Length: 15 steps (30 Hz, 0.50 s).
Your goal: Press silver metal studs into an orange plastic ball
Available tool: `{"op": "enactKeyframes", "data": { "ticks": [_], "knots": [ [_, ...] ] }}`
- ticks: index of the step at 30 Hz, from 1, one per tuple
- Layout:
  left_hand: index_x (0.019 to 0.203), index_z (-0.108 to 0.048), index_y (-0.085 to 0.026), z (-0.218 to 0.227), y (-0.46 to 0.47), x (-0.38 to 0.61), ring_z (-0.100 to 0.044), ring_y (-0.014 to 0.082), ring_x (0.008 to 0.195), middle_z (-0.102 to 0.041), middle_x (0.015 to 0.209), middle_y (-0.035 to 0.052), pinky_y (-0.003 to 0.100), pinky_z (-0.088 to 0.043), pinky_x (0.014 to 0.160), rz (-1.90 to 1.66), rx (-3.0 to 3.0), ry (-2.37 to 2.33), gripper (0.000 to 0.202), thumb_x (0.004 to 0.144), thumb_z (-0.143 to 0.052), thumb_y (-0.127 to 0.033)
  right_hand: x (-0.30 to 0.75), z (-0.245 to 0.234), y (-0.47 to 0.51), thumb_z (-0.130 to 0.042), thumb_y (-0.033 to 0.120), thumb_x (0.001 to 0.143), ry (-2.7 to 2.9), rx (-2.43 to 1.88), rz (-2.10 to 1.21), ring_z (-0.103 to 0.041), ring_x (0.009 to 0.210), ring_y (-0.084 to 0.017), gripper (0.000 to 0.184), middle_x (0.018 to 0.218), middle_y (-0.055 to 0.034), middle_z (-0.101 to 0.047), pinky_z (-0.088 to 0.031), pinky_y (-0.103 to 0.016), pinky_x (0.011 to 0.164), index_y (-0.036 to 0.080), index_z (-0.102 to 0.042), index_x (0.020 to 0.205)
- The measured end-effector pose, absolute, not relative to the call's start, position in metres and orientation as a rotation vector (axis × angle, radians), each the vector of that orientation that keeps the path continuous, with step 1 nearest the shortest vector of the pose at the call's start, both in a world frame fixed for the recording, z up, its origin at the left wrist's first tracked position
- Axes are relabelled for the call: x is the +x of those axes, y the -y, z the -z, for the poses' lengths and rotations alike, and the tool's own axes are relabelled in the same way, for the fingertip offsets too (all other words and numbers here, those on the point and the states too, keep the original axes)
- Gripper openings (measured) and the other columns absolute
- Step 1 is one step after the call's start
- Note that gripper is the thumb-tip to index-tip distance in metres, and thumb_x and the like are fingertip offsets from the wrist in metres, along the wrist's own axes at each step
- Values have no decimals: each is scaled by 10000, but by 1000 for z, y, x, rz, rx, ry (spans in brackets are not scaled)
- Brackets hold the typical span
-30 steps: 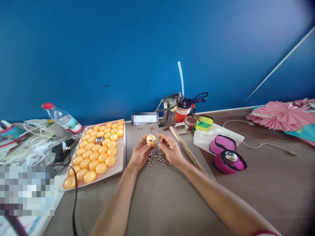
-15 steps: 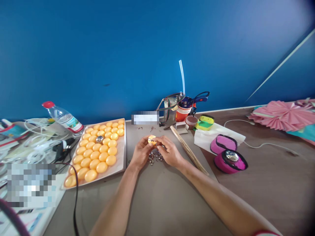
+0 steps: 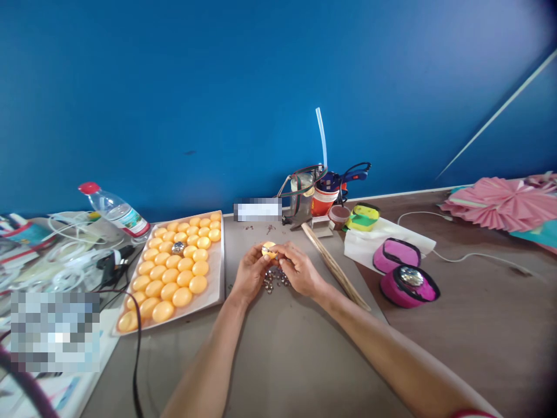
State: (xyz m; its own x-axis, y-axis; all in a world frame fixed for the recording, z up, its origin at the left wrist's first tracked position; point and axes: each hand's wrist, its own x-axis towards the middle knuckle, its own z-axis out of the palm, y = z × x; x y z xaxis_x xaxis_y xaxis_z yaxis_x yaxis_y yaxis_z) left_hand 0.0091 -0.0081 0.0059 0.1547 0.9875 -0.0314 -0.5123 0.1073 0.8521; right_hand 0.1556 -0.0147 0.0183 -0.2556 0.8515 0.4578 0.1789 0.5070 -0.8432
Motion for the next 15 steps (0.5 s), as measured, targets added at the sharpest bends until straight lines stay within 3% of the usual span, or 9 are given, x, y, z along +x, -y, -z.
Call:
{"op": "enactKeyframes", "data": {
  "ticks": [7,10,15],
  "knots": [
    [997,-603,-185,-11,5,8,-626,109,702,-660,865,10,264,-470,735,-1296,778,-667,318,698,-707,-216,154,-10,13,-484,168,809,1495,-853,-960,-531,790,-143,415,882,-24,-543,-452,-279,734,245,-492,1217],
    [1036,-587,-214,-11,4,6,-641,114,717,-665,902,6,275,-470,767,-1304,736,-655,381,679,-722,-205,161,-4,4,-469,160,814,1569,-1042,-782,-544,783,-158,224,850,-41,-567,-449,-295,740,195,-612,983],
    [1079,-574,-217,-13,4,4,-652,135,773,-657,998,37,294,-467,807,-1319,735,-629,440,669,-732,-227,167,3,-4,-436,103,802,1828,-1126,-525,-557,794,-174,231,823,-68,-579,-438,-296,744,175,-646,863]
  ]
}}
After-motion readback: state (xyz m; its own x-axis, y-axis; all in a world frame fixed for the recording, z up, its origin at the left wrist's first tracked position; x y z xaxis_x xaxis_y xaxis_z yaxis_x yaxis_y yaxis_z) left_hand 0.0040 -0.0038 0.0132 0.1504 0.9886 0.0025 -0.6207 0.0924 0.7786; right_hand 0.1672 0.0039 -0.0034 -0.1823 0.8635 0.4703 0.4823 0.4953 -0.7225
